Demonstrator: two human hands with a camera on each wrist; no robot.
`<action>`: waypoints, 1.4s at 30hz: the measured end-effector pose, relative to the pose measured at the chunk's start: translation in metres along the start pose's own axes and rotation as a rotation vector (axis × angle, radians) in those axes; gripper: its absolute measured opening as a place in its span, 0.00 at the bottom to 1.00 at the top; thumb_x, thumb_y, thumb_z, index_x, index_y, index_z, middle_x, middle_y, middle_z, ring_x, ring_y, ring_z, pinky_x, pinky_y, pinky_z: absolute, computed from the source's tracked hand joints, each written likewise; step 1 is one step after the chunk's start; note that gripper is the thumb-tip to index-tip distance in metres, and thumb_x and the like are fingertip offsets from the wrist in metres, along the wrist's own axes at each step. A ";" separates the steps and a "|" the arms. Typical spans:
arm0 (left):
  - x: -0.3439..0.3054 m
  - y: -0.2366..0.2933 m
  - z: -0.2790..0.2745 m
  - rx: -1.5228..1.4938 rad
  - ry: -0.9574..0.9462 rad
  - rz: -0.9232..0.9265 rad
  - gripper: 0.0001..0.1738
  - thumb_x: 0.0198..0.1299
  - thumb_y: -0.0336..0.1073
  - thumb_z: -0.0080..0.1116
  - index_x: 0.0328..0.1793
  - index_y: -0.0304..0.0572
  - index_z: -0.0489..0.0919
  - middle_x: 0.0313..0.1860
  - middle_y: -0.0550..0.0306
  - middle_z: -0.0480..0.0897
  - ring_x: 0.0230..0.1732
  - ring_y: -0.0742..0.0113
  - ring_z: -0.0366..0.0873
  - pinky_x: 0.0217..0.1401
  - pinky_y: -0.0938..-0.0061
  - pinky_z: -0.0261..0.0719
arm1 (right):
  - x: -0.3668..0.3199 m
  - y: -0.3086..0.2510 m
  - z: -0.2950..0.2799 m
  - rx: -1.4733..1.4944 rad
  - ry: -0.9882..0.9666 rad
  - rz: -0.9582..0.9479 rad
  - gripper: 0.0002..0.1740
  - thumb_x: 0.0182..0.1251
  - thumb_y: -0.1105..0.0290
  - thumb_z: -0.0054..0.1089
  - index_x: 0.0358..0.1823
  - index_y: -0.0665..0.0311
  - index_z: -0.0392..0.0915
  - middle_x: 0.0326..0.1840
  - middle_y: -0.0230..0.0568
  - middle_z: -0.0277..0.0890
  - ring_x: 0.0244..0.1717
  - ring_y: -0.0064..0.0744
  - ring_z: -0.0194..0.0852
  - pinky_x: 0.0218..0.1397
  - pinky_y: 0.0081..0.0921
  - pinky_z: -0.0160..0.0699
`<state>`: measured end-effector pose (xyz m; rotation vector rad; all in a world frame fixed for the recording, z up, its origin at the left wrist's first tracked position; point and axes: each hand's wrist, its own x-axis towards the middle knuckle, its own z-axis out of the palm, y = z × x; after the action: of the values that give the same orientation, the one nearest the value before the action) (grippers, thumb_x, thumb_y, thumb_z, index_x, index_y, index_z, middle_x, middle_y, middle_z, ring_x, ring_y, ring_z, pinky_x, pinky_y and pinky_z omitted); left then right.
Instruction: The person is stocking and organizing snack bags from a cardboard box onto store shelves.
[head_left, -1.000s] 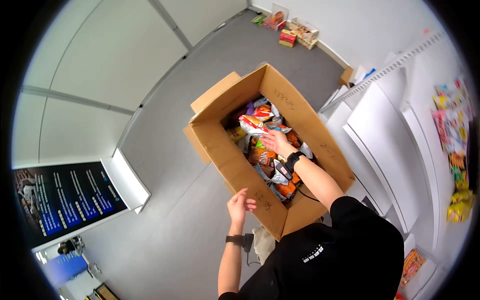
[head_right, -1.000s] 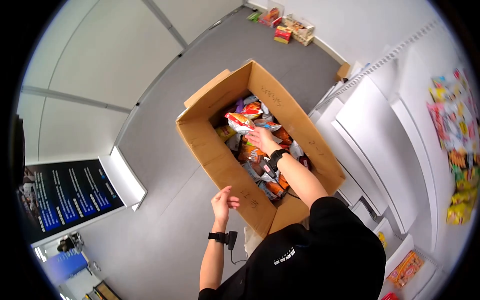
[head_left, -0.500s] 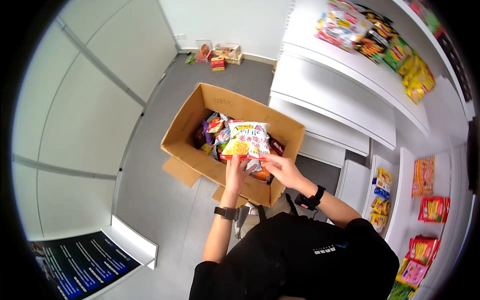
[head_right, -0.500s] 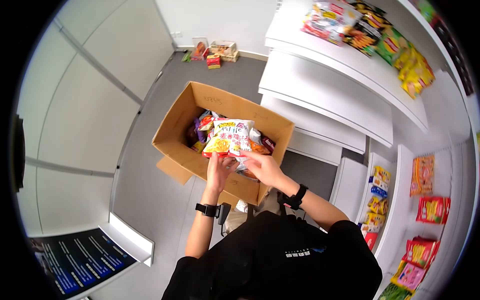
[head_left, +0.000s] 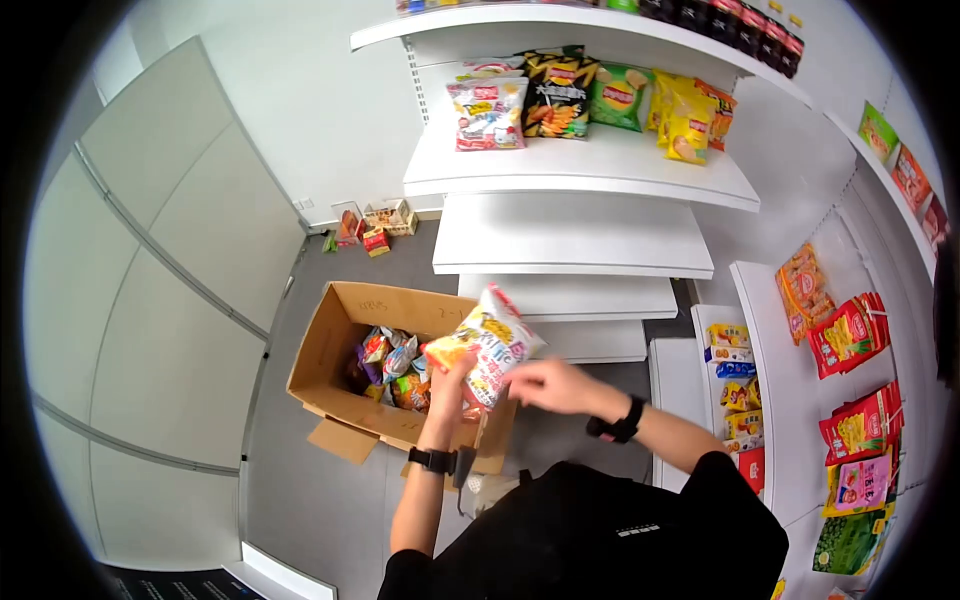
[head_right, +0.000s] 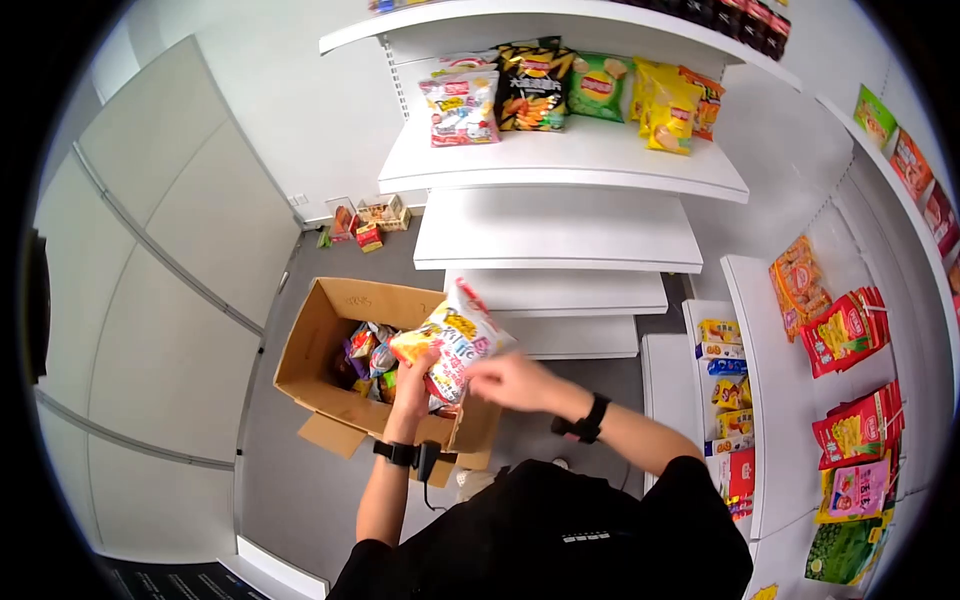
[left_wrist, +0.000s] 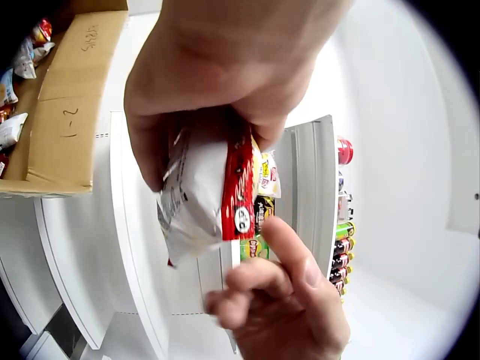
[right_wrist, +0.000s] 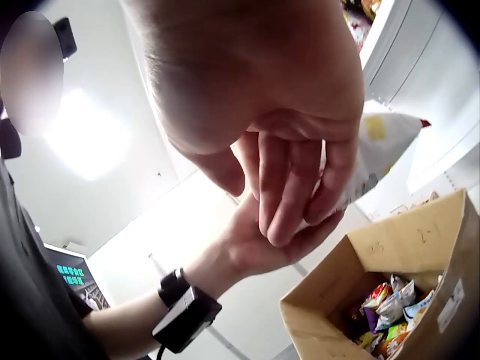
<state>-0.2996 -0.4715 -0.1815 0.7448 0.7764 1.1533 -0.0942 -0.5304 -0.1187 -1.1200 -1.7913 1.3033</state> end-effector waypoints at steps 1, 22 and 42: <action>0.001 0.001 0.007 0.088 -0.086 -0.045 0.22 0.58 0.28 0.58 0.59 0.31 0.69 0.49 0.52 0.79 0.46 0.67 0.80 0.47 0.71 0.81 | -0.006 0.005 -0.019 -0.103 0.154 -0.135 0.12 0.64 0.68 0.58 0.45 0.65 0.80 0.36 0.42 0.82 0.34 0.29 0.80 0.40 0.27 0.77; 0.059 0.030 0.126 0.302 -0.435 -0.131 0.32 0.63 0.48 0.57 0.64 0.30 0.68 0.54 0.50 0.77 0.53 0.69 0.76 0.56 0.76 0.73 | -0.013 0.008 -0.177 -0.119 -0.129 0.158 0.29 0.52 0.63 0.72 0.51 0.71 0.71 0.46 0.43 0.78 0.46 0.28 0.76 0.52 0.25 0.74; 0.287 0.143 0.102 0.907 -0.043 0.577 0.39 0.56 0.46 0.64 0.68 0.31 0.64 0.63 0.42 0.71 0.65 0.54 0.67 0.64 0.64 0.66 | 0.277 -0.034 -0.238 0.263 0.446 -0.268 0.32 0.61 0.67 0.65 0.61 0.71 0.61 0.55 0.43 0.72 0.55 0.28 0.71 0.59 0.26 0.70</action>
<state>-0.2225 -0.1719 -0.0500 1.8316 1.0942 1.2618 -0.0144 -0.1890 -0.0106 -0.9019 -1.3428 0.9998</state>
